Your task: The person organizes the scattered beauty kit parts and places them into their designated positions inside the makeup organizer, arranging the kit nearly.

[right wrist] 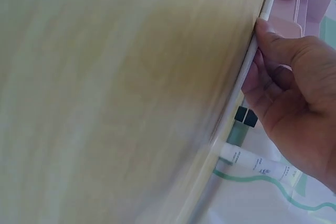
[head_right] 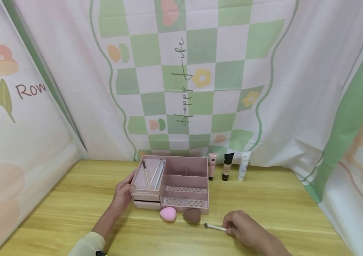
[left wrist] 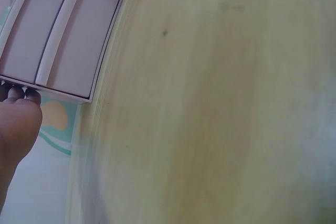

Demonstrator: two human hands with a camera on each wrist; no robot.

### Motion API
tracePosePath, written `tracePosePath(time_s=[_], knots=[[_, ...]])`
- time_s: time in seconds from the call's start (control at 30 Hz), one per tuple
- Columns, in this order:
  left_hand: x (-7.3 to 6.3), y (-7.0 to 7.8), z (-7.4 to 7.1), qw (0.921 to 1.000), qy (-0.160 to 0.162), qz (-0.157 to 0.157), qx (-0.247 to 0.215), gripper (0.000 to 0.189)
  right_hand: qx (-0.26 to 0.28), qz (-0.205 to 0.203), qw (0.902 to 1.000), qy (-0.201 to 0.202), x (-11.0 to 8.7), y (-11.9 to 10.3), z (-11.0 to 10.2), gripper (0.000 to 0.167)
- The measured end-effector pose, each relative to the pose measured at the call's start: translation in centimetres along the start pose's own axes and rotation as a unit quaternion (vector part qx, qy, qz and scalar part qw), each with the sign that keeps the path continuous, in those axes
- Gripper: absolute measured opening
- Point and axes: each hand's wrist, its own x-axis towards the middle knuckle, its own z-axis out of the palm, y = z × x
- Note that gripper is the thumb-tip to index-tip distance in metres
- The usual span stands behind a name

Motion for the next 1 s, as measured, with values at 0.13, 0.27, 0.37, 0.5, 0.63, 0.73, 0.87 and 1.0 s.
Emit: tracePosePath(time_s=[0.13, 0.27, 0.37, 0.5, 0.63, 0.73, 0.87, 1.0], knots=[[-0.1, 0.0, 0.0, 1.0, -0.001, 0.0, 0.002, 0.07, -0.001, 0.011, 0.9999, -0.007, -0.1, -0.2, 0.0, 0.006], [-0.1, -0.1, 0.0, 1.0, 0.001, -0.002, 0.001, 0.069, -0.009, 0.022, 0.9997, 0.007, -0.2, 0.0, 0.1, 0.007], [-0.1, -0.1, 0.0, 1.0, 0.004, -0.003, 0.003, 0.069, -0.019, 0.033, 0.999, 0.022, -0.2, 0.1, 0.0, 0.007], [-0.2, 0.1, 0.0, 0.9999, 0.004, -0.002, 0.01, 0.069, -0.014, 0.042, 0.9986, 0.03, -0.2, 0.0, -0.2, 0.005], [-0.1, 0.0, 0.0, 0.9999, 0.005, -0.007, 0.013, 0.069, -0.005, 0.038, 0.9985, 0.038, -0.1, -0.3, -0.8, 0.004], [-0.1, -0.1, -0.1, 0.9999, 0.004, -0.009, 0.011, 0.069, -0.008, 0.027, 0.9987, 0.042, 0.2, -0.8, -1.6, 0.005], [0.0, -0.1, -0.1, 1.0, 0.001, -0.005, 0.005, 0.069, -0.019, 0.01, 0.9985, 0.05, 0.8, -1.5, -2.7, 0.006], [0.1, -0.1, 0.0, 1.0, 0.002, 0.0, 0.006, 0.07, -0.02, -0.006, 0.9977, 0.064, 1.6, -2.5, -3.5, 0.008]])
